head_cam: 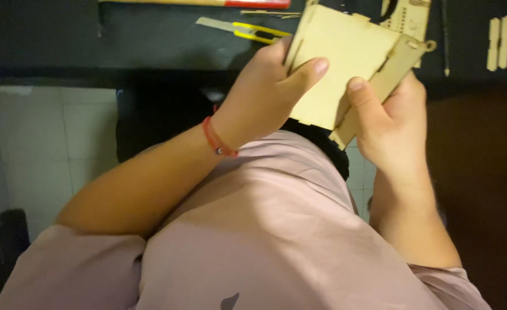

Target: The person assembles a wooden model by fitting two laser-cut pieces together. They align the tabs and slots of the parts and press them into place. The person then places the assembled piece on the table.

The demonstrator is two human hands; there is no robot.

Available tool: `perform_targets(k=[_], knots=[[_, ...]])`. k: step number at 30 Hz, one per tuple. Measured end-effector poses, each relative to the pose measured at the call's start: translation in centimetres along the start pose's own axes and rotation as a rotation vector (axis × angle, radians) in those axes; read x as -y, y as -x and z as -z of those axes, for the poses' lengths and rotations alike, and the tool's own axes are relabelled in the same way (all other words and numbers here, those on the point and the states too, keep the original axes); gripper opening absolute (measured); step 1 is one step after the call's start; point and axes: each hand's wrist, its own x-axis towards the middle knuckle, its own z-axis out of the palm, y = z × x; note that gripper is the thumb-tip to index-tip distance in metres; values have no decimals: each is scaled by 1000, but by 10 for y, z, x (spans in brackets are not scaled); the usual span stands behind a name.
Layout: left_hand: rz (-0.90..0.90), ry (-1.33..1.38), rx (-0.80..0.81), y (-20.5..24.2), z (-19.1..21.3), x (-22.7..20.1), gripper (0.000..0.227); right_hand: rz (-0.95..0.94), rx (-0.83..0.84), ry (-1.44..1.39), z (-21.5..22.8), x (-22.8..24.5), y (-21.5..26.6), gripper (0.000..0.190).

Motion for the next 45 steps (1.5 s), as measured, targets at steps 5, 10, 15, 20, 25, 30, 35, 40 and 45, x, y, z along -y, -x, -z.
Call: perform_targets(k=[5, 10, 15, 20, 25, 30, 35, 40, 45], knots=[[82, 13, 0, 5, 0, -5, 48, -85, 104, -35, 9, -1, -2, 18], [118, 29, 4, 6, -2, -10, 48, -96, 97, -201, 8, -10, -2, 22], [58, 179, 54, 6, -2, -4, 49, -225, 141, -392, 13, -18, -1, 27], [54, 277, 98, 5, -3, 0, 39, -185, 206, -490, 16, -23, -1, 32], [41, 143, 69, 8, -1, -7, 44, -145, 164, -443, 11, -22, 1, 35], [113, 94, 71, 5, -5, -7, 39, -119, 185, -299, 12, -11, 0, 46], [134, -35, 148, 5, -1, -20, 43, -184, 203, -281, 15, -23, 0, 40], [128, -228, 83, -4, -3, -19, 35, -109, 94, -310, 17, -15, -4, 17], [294, -300, 22, -11, -17, 2, 33, -372, -14, -392, 15, -54, 15, 17]])
